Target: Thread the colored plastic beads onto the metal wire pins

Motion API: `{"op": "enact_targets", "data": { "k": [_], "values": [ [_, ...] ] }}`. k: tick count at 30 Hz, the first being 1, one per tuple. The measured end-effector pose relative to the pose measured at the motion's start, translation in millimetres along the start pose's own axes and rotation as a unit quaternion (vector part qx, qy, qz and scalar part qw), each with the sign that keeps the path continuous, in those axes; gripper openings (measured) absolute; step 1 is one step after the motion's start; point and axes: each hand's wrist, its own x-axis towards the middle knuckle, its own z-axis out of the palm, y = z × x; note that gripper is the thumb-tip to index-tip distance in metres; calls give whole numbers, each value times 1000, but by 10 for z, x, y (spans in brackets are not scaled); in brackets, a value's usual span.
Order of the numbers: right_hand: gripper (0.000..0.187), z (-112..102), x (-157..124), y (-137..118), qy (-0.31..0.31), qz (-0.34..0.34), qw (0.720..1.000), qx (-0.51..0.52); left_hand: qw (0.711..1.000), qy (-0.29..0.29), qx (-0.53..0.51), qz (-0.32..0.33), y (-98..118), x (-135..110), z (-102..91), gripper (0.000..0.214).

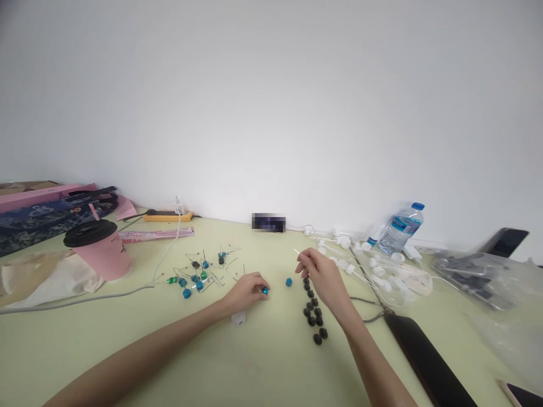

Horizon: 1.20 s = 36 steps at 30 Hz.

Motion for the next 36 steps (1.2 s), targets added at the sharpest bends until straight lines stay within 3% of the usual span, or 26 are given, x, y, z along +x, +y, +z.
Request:
{"op": "enact_targets", "data": {
  "k": [5,15,23,36],
  "values": [
    [27,-197,-26,7,-1,-9,1000,-6,996,-68,46,34,237,370,277,12],
    [27,-176,-21,-16,-42,-8,999,-30,995,-69,67,-12,287,453,368,56],
    [29,-198,-37,-62,-47,0,998,-45,995,-52,87,-22,297,583,411,25],
    [29,-252,12,41,-44,11,998,-51,996,-37,81,-22,222,973,509,23]
  ]
}}
